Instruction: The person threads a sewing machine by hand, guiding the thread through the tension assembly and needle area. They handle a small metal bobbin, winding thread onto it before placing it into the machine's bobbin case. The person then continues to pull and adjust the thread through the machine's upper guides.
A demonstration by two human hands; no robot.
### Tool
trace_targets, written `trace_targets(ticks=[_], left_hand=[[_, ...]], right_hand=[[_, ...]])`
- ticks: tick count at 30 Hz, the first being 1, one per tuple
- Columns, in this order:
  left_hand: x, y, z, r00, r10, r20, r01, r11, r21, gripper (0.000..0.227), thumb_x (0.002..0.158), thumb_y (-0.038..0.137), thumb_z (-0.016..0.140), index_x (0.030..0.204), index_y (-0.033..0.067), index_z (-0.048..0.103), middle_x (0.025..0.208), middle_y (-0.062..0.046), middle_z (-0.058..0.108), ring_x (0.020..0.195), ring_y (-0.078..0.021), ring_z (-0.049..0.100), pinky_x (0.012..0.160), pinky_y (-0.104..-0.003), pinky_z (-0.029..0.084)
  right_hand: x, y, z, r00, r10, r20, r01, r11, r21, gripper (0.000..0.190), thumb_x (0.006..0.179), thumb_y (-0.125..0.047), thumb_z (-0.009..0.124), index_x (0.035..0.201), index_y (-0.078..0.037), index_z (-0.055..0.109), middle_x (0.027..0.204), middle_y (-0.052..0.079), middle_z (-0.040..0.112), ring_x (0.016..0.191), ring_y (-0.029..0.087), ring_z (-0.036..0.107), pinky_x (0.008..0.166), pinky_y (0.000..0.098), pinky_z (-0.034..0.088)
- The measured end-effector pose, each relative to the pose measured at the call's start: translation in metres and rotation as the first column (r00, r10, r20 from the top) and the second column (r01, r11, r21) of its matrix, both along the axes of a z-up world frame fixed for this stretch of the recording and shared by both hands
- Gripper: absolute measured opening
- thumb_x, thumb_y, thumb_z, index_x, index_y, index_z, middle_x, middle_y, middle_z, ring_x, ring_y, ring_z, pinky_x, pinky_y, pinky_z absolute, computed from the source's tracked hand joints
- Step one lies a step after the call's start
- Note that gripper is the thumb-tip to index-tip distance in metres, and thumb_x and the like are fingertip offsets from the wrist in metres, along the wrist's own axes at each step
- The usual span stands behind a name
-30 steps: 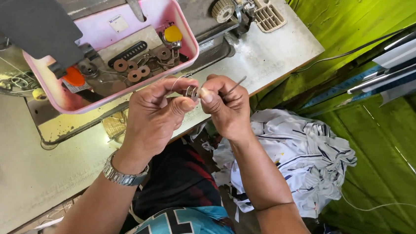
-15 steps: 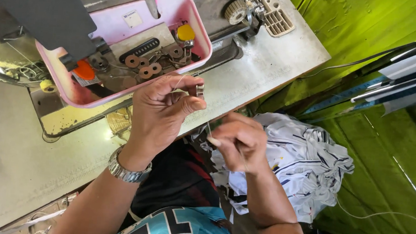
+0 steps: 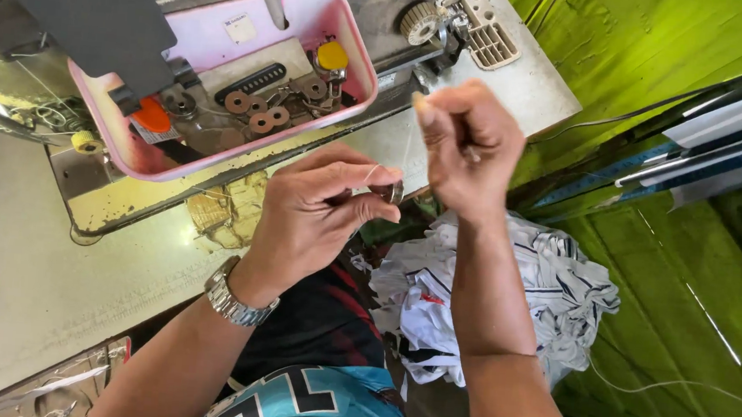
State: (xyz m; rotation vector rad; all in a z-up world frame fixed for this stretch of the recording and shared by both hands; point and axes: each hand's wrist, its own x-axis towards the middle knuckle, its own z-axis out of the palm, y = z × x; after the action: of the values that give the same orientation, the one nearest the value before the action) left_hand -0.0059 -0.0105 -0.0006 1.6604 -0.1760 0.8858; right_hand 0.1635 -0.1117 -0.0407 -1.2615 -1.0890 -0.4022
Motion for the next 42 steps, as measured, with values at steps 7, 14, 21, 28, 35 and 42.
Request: trace_targets(ticks=[7,14,21,28,35,42], left_hand=[[0.007,0.015,0.004,0.996,0.083,0.034,-0.081,0.994,-0.073,0.024,0.080,0.006,0.087,0.100,0.0018,0.076,0.085,-0.011,0.072,0.051,-0.0058,0.041,0.046,-0.020,0.036],[0.012,0.007,-0.009,0.996,0.056,0.069,-0.056,0.998,-0.010,0.022,0.079,-0.002,0.086,0.099,-0.0023,0.076,0.085,-0.015,0.072,0.059,-0.0119,0.063,0.052,-0.022,0.050],[0.009,0.002,-0.011,0.999,0.010,0.051,-0.003,0.993,-0.120,0.025,0.078,0.002,0.086,0.100,-0.0016,0.076,0.083,-0.012,0.071,0.058,-0.0060,0.050,0.051,-0.023,0.045],[0.014,0.016,-0.010,0.996,0.071,0.050,-0.066,0.994,-0.087,0.025,0.079,0.000,0.087,0.101,-0.0022,0.076,0.083,-0.012,0.072,0.056,-0.0052,0.051,0.052,-0.020,0.044],[0.016,0.006,-0.019,0.998,0.064,-0.017,-0.065,0.995,-0.077,0.024,0.078,-0.002,0.087,0.099,-0.0054,0.075,0.082,-0.013,0.071,0.062,-0.0122,0.065,0.058,-0.024,0.053],[0.018,0.003,-0.036,0.997,-0.020,-0.069,-0.001,0.956,-0.292,0.030,0.078,0.002,0.085,0.105,-0.0055,0.075,0.084,-0.011,0.070,0.075,-0.0062,0.060,0.067,-0.025,0.055]], right_hand=[[-0.065,-0.013,-0.023,0.962,0.174,-0.210,-0.193,0.979,-0.072,0.017,0.092,-0.004,0.072,0.076,-0.001,0.068,0.056,0.002,0.042,0.047,0.007,0.035,0.045,0.0226,0.033],[-0.054,-0.034,0.027,0.989,-0.051,0.142,0.068,0.991,-0.115,0.026,0.095,-0.015,0.069,0.072,-0.004,0.066,0.059,0.008,0.049,0.044,0.023,0.043,0.042,0.0324,0.038],[-0.037,0.002,-0.011,0.989,0.132,-0.072,-0.134,0.991,-0.023,0.014,0.097,-0.002,0.063,0.084,0.000,0.067,0.066,0.005,0.045,0.057,0.010,0.042,0.050,0.0270,0.040],[-0.069,-0.022,-0.014,0.995,0.042,-0.090,-0.048,0.996,-0.072,0.021,0.098,-0.014,0.064,0.081,-0.003,0.068,0.065,0.005,0.048,0.050,0.014,0.044,0.045,0.0282,0.039],[-0.045,-0.015,0.022,0.978,-0.076,0.192,0.106,0.983,-0.150,0.016,0.100,-0.012,0.063,0.086,-0.007,0.068,0.066,0.005,0.050,0.051,0.023,0.043,0.047,0.0293,0.044],[-0.055,-0.005,-0.001,0.977,0.138,-0.164,-0.159,0.980,-0.123,0.014,0.099,-0.007,0.063,0.087,-0.003,0.069,0.068,0.007,0.051,0.058,0.015,0.047,0.054,0.0281,0.044]])
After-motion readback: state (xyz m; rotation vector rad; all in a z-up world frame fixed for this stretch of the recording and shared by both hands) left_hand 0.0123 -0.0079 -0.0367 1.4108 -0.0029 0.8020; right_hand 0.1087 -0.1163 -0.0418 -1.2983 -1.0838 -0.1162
